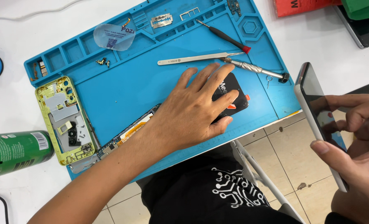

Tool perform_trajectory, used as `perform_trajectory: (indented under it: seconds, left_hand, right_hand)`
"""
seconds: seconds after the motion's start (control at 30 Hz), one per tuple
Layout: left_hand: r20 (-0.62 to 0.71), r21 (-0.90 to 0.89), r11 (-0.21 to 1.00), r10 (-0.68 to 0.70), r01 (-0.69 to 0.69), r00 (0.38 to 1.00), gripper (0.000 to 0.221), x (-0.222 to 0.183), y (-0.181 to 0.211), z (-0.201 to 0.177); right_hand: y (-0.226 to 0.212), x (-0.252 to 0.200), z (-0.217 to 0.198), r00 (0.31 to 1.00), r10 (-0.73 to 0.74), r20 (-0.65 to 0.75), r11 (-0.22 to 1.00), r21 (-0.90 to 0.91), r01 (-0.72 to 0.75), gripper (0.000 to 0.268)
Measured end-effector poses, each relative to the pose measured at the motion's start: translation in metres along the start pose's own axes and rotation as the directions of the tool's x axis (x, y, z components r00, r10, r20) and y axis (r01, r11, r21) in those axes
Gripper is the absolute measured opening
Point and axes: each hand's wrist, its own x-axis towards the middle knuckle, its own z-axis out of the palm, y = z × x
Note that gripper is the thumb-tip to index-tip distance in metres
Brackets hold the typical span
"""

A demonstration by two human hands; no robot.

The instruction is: The person uses tweezers to manipulate internal components and ribbon cables inside a disassembled smartphone. They then pick up a separate smartphone, press its power button to wake the screen, and use its flashlight to illuminate the work area before placing it down and continuing to adjust the internal parts.

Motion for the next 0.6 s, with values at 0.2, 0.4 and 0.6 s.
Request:
perform_trajectory:
  seconds: [0.2,0.4,0.6]
  left_hand:
    - [-0.005,-0.004,1.0,-0.016,0.016,1.0,0.05,0.007,-0.002,-0.015]
    - [0.047,0.126,0.986,-0.119,0.112,0.992,0.057,-0.019,0.001,-0.062]
    - [0.111,0.085,0.971,-0.233,0.224,0.966,0.053,-0.05,0.023,-0.066]
  right_hand:
    - [-0.01,0.004,0.004,0.996,0.015,0.083,1.0,-0.015,-0.014,0.044]
    - [-0.029,0.009,0.023,0.99,0.107,-0.088,0.99,0.099,-0.098,0.035]
    - [0.012,0.017,0.02,0.99,-0.134,-0.038,0.987,-0.095,0.13,0.041]
